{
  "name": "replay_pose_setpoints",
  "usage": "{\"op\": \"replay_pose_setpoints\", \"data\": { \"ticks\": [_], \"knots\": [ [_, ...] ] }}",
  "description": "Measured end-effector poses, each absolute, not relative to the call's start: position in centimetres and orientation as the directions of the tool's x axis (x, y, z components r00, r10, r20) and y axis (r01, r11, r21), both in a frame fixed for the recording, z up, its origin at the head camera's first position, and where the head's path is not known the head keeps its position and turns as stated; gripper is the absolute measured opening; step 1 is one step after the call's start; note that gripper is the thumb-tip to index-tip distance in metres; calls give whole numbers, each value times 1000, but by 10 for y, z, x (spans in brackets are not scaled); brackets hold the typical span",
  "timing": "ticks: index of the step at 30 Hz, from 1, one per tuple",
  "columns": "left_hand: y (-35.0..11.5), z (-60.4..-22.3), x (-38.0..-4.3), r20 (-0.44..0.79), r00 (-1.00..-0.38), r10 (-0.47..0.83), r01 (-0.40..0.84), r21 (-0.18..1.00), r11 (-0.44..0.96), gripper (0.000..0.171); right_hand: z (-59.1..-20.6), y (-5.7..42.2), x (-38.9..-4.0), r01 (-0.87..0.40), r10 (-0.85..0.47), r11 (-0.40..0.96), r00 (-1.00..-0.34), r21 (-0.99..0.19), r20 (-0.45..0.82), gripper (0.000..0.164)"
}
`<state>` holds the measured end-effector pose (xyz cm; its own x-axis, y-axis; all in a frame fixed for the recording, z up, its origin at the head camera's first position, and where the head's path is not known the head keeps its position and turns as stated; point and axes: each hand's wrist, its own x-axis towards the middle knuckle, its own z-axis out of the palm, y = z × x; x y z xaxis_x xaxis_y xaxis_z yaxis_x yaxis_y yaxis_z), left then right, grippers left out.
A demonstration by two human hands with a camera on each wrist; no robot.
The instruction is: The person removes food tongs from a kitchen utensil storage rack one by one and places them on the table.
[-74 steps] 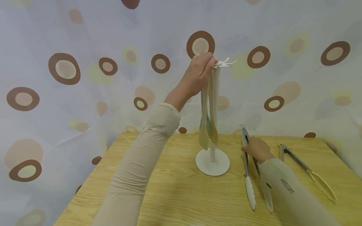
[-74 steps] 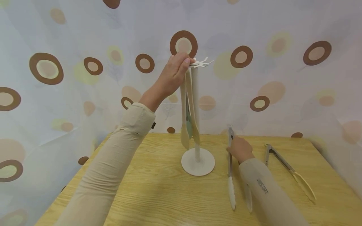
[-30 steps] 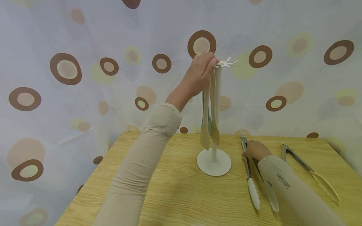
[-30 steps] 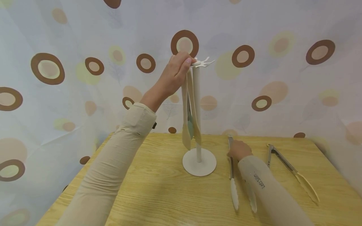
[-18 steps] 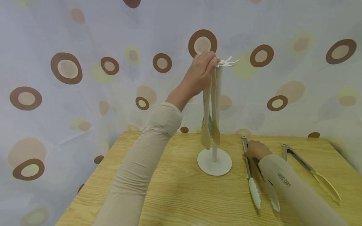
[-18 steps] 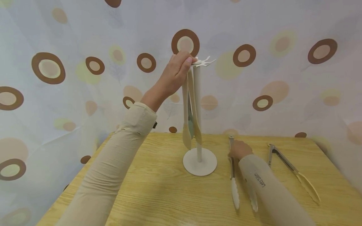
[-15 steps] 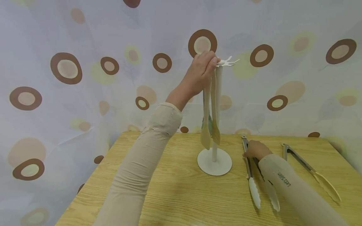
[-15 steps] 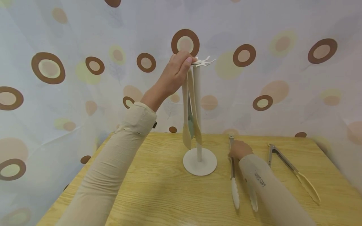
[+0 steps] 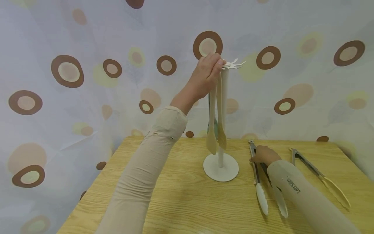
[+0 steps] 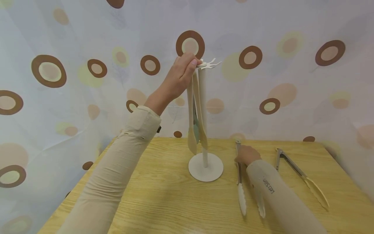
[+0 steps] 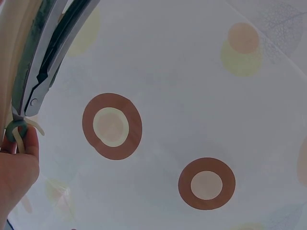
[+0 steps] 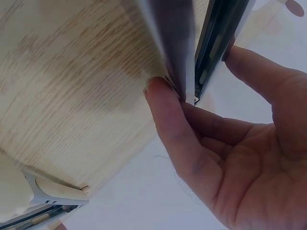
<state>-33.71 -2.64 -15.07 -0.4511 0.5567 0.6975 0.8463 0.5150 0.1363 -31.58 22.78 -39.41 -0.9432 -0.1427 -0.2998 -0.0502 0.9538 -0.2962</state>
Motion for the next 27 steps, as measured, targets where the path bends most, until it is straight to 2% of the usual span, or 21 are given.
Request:
{"op": "replay_pose_setpoints", "data": {
  "ticks": [5,12,14,18,23,27],
  "knots": [
    [-26,-151,-337,696,-451,559,848,139,511,27,-394,229,-315,-41,-141,950,-941,-309,-306,44],
    [-25,-152,-337,689,-454,564,851,147,505,27,-391,233,-313,-32,-128,935,-959,-353,-251,26],
    [-24,-151,-337,691,-453,563,851,147,504,27,-387,233,-313,-47,-124,924,-976,-379,-180,27],
    [-24,-150,-336,692,-450,564,851,140,507,27,-374,231,-316,-148,-141,892,-989,-426,50,33],
    [-24,-149,-336,696,-442,565,850,124,512,26,-343,220,-316,-286,-153,842,-940,-458,306,28],
    [-26,-150,-337,695,-449,562,847,130,515,24,-314,209,-313,-370,-149,808,-881,-458,449,29]
  ]
}}
